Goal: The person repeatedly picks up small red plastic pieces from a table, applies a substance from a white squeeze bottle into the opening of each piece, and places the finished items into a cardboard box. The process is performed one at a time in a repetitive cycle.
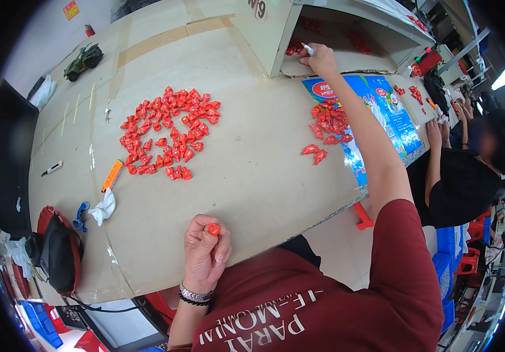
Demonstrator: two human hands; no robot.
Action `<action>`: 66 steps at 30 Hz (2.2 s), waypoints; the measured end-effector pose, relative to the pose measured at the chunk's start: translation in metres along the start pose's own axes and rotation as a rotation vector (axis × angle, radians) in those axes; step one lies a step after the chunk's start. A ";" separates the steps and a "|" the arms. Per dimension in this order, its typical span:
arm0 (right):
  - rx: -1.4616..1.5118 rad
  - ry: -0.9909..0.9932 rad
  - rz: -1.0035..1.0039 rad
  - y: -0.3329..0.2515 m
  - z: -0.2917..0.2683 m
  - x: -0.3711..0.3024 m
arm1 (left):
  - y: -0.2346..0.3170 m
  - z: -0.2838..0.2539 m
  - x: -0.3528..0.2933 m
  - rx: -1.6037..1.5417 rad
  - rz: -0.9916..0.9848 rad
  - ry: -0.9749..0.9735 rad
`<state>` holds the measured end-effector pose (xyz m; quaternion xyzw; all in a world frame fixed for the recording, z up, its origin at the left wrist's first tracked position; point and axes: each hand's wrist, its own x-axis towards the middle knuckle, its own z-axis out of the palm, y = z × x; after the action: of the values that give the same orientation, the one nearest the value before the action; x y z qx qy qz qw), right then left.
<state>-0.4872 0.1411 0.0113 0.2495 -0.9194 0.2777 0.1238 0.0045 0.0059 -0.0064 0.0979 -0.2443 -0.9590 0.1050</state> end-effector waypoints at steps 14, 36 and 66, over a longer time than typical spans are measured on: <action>1.409 -0.333 0.231 -0.109 -0.051 -0.157 | 0.000 0.008 0.001 0.048 -0.022 0.001; 0.976 -0.559 0.005 -0.225 -0.055 -0.284 | -0.004 0.008 -0.006 0.274 0.187 0.163; 0.929 -0.684 0.070 -0.225 -0.051 -0.290 | -0.009 0.002 -0.009 0.828 0.508 0.200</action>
<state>-0.1190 0.1218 0.0477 0.3228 -0.6963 0.5598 -0.3124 0.0114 0.0168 -0.0076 0.1605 -0.6097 -0.7114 0.3105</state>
